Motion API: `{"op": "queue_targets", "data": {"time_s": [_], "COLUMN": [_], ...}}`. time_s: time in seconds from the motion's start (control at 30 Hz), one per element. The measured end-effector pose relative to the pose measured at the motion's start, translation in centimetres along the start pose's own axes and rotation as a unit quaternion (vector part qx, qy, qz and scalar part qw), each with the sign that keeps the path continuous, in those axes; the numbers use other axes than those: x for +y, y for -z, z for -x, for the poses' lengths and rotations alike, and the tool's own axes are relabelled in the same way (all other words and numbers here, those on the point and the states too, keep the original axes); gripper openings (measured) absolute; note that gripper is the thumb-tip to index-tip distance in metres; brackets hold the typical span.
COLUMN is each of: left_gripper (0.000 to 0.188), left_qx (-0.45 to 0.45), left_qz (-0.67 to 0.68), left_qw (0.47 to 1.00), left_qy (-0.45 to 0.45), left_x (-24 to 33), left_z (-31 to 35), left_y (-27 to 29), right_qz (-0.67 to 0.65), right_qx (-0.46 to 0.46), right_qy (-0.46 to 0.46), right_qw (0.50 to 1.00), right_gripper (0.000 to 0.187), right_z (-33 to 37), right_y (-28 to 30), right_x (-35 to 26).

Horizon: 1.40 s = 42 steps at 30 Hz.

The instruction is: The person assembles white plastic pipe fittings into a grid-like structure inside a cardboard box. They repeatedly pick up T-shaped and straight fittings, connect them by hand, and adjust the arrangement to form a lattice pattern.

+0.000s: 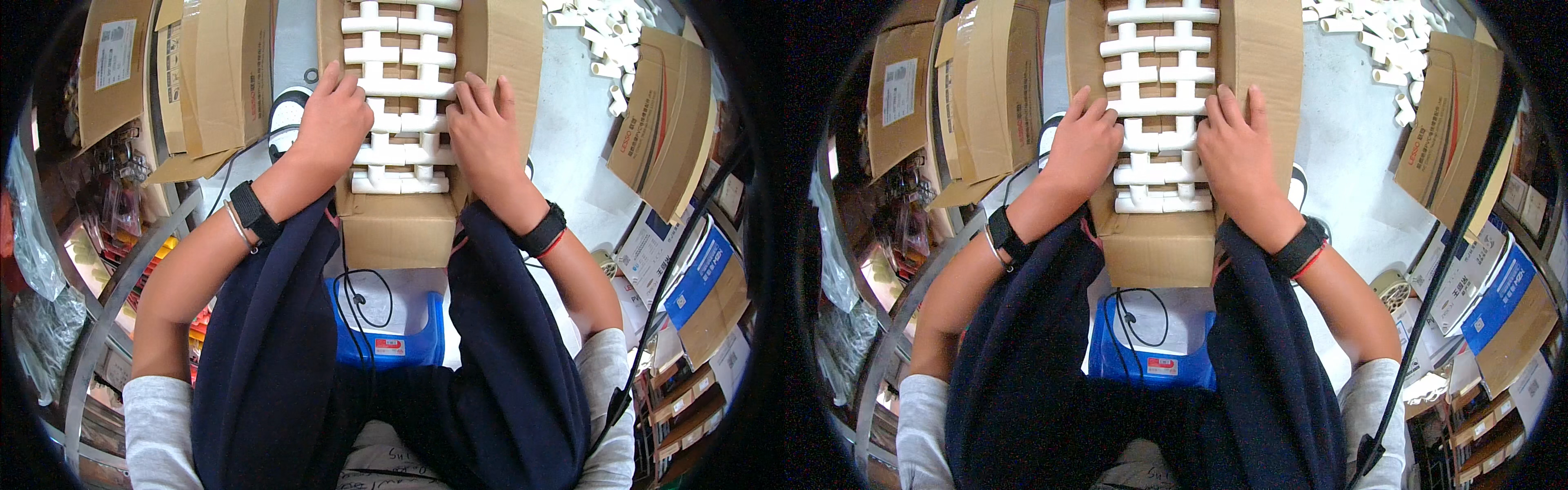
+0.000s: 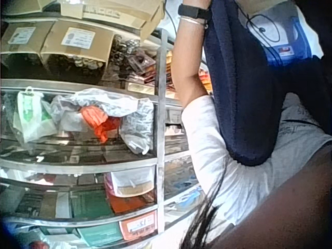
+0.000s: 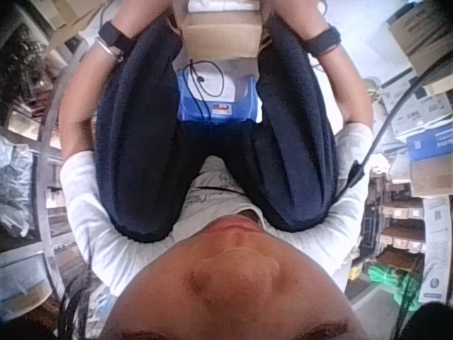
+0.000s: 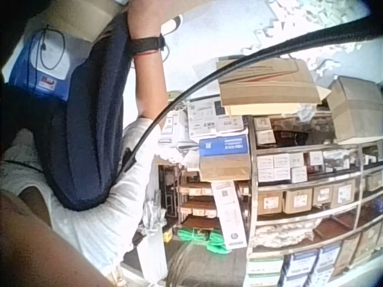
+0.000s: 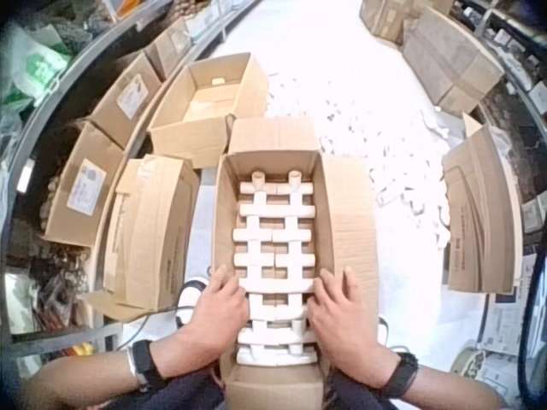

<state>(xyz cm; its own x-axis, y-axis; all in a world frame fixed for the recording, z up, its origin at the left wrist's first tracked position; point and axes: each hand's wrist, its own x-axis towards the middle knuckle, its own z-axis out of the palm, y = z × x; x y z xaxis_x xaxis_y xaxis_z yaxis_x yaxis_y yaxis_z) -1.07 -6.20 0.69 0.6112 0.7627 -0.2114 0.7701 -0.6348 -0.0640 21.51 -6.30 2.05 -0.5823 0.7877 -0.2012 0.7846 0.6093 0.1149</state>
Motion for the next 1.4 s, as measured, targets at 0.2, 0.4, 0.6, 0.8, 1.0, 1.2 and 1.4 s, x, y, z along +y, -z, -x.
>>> {"op": "queue_targets", "data": {"time_s": [0.2, 0.4, 0.6, 0.8, 1.0, 1.2, 1.4], "left_gripper": [0.009, 0.007, 0.026, 0.032, 0.023, 0.013, 0.011], "left_qx": [-0.034, -0.034, 0.0, -0.072, -0.092, -0.063, -0.059], "left_qz": [0.014, 0.016, 0.031, 0.084, 0.062, 0.068, 0.064], "left_qw": [0.999, 0.999, 0.999, 0.993, 0.992, 0.993, 0.994], "left_qy": [-0.008, -0.005, -0.009, -0.041, -0.064, -0.073, -0.068], "left_x": [0.1, 0.0, -0.3, 0.9, 1.7, 1.5, 1.6], "left_z": [0.0, -0.1, 0.4, 2.0, 2.3, 2.4, 2.4], "left_y": [-0.2, -0.3, 1.0, 1.7, 0.4, 0.0, -0.2], "right_qz": [0.006, 0.008, -0.049, -0.016, -0.003, 0.01, -0.009], "right_qx": [-0.007, -0.005, 0.044, -0.021, -0.025, -0.034, -0.025], "right_qy": [-0.014, -0.028, -0.011, 0.024, 0.016, 0.027, 0.024], "right_qw": [1.0, 1.0, 0.998, 0.999, 1.0, 0.999, 0.999], "right_gripper": [0.018, 0.019, 0.025, 0.032, 0.022, 0.037, 0.033], "right_z": [-0.2, -0.5, 0.6, 2.7, 3.4, 3.2, 3.0], "right_y": [-0.4, -0.6, 1.4, 1.6, 0.6, 0.6, -0.1], "right_x": [-0.4, -0.8, -0.5, -1.5, -2.2, -2.4, -2.6]}}
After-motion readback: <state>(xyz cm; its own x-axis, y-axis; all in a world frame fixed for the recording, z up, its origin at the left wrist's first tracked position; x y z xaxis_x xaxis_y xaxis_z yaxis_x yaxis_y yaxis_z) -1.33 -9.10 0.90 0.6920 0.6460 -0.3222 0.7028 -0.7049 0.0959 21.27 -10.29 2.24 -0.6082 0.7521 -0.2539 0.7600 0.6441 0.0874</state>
